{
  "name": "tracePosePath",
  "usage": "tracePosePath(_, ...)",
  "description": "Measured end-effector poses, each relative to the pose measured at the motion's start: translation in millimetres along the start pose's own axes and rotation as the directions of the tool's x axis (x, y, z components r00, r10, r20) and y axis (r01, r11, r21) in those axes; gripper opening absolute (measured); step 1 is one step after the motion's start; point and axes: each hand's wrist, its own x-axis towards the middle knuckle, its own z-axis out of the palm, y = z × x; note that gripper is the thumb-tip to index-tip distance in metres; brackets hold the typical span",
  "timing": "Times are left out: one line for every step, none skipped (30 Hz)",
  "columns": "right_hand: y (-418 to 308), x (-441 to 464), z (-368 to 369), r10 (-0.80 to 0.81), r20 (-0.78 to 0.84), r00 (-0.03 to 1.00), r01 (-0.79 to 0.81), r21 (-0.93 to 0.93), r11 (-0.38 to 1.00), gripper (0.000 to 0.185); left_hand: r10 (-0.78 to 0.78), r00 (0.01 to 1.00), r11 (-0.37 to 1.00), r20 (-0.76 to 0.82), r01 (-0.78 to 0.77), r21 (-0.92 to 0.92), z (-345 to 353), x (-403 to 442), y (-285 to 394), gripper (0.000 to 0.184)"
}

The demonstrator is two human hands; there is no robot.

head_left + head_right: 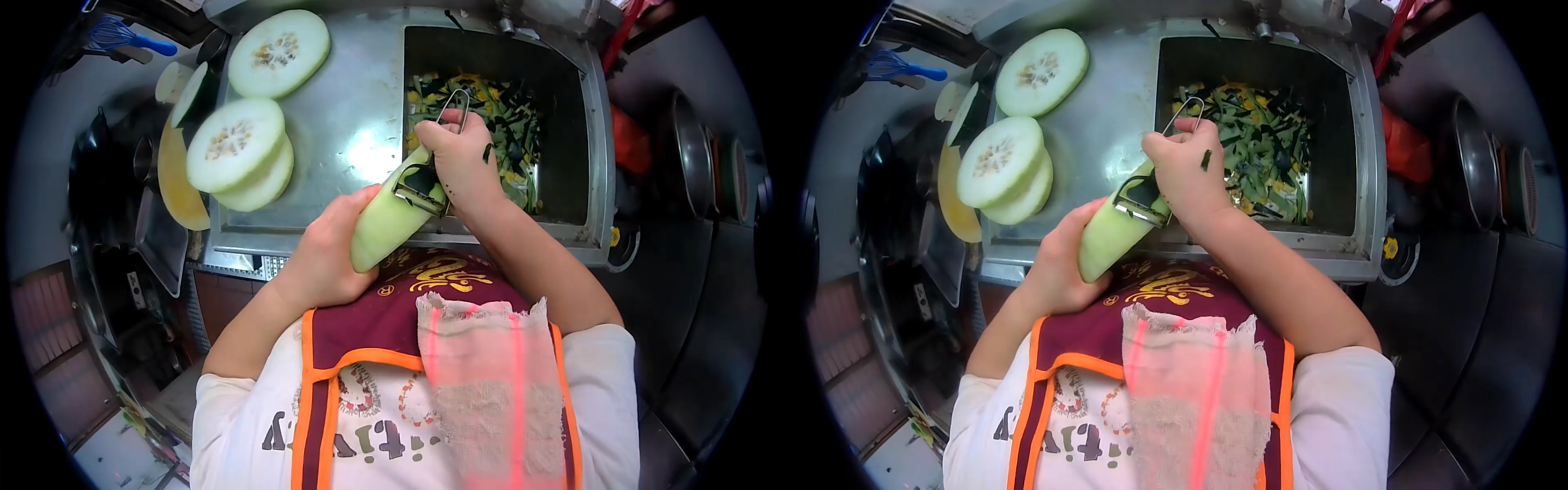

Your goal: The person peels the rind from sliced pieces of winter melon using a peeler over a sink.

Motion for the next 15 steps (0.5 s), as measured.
tracePosePath(0,0,1,-0.025,-0.023,0.999,0.024,-0.034,0.999,0.056,-0.001,1.000,1.000,0.008,0.001,0.001,0,1,0,0.071)
tracePosePath(2,-1,3,-0.045,-0.045,0.998,0.042,-0.067,0.997,0.055,-0.007,1.000,1.000,0.018,0.007,0.003,-1,0,-1,0.072)
tracePosePath(4,-2,5,-0.067,-0.065,0.996,0.060,-0.103,0.993,0.054,-0.020,0.999,1.000,0.028,0.020,-0.002,-2,0,-2,0.072)
tracePosePath(2,-5,8,-0.073,-0.075,0.994,0.067,-0.090,0.994,0.052,-0.034,0.999,0.999,0.034,0.034,-0.008,-2,0,-2,0.073)
tracePosePath(1,-5,9,-0.074,-0.072,0.995,0.067,-0.096,0.993,0.052,-0.044,0.998,0.999,0.039,0.045,-0.014,-2,0,-3,0.073)
tracePosePath(1,-4,10,-0.075,-0.069,0.995,0.068,-0.103,0.992,0.052,-0.047,0.998,0.999,0.040,0.047,-0.014,-2,0,-3,0.074)
tracePosePath(0,-4,10,-0.076,-0.066,0.995,0.068,-0.114,0.991,0.052,-0.050,0.998,0.999,0.041,0.051,-0.017,-2,1,-2,0.074)
tracePosePath(-3,-4,11,-0.063,-0.060,0.996,0.056,-0.106,0.993,0.051,-0.051,0.998,0.998,0.040,0.052,-0.019,-2,0,-3,0.074)
tracePosePath(-2,-3,12,-0.055,-0.065,0.996,0.048,-0.098,0.994,0.050,-0.062,0.997,0.998,0.043,0.063,-0.031,-2,-1,-5,0.074)
tracePosePath(-1,-1,14,-0.049,-0.068,0.997,0.043,-0.091,0.995,0.050,-0.072,0.996,0.996,0.042,0.074,-0.042,-2,-3,-6,0.074)
tracePosePath(0,2,15,-0.045,-0.070,0.997,0.039,-0.081,0.996,0.049,-0.082,0.996,0.995,0.041,0.084,-0.049,-2,-3,-7,0.074)
tracePosePath(3,7,15,-0.061,-0.091,0.994,0.051,-0.112,0.992,0.049,-0.076,0.996,0.995,0.035,0.078,-0.058,-2,-4,-8,0.074)
tracePosePath(8,13,13,-0.080,-0.109,0.991,0.064,-0.141,0.988,0.048,-0.070,0.997,0.995,0.026,0.072,-0.065,-2,-5,-9,0.074)
tracePosePath(11,17,14,-0.099,-0.128,0.987,0.077,-0.168,0.983,0.047,-0.064,0.998,0.995,0.018,0.065,-0.070,-3,-5,-9,0.074)
tracePosePath(12,18,15,-0.103,-0.121,0.987,0.083,-0.157,0.984,0.047,-0.082,0.996,0.992,0.023,0.084,-0.095,-4,-6,-10,0.074)
